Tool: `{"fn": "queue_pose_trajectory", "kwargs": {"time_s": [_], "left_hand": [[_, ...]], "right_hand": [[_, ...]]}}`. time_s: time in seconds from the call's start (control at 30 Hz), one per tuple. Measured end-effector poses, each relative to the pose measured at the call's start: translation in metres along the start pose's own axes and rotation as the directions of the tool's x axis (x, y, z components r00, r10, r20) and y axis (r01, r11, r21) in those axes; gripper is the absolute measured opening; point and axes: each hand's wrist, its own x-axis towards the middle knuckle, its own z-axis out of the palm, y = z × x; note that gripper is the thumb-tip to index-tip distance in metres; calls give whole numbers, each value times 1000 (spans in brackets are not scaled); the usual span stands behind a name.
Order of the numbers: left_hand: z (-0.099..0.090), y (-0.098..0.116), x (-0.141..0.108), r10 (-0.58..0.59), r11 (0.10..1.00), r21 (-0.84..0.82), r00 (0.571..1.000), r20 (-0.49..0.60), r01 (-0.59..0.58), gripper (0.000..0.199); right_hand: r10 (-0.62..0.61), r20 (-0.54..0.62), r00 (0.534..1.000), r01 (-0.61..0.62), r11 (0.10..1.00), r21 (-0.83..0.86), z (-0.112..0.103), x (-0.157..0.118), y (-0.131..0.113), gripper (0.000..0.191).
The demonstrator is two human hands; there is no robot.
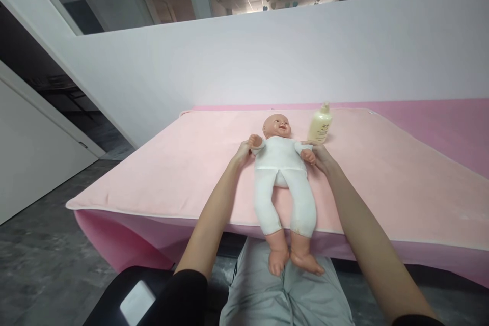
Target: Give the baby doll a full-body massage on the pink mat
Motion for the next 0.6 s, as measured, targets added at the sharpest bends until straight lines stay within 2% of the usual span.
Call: {"fn": "queue_pose_trajectory", "kwargs": {"time_s": [0.13,0.2,0.3,0.43,0.6], "left_hand": [[-6,-2,5,86,996,22,992,95,-88,22],[-7,-3,6,86,996,28,992,98,-89,26],[-6,-4,6,51,998,24,993,110,-54,44],[-3,-3,5,41,999,25,996,85,-44,50],[-4,-5,8,35,999,37,999,40,-36,51]], "right_hand": [[13,29,999,-14,999,50,-5,-1,1,29],[3,40,999,-7,997,81,-5,-1,0,31],[-13,95,995,3,995,102,-2,1,-1,28],[1,90,996,-6,999,53,-1,4,1,22],[-4,64,998,3,1000,28,-3,5,6,30]]}}
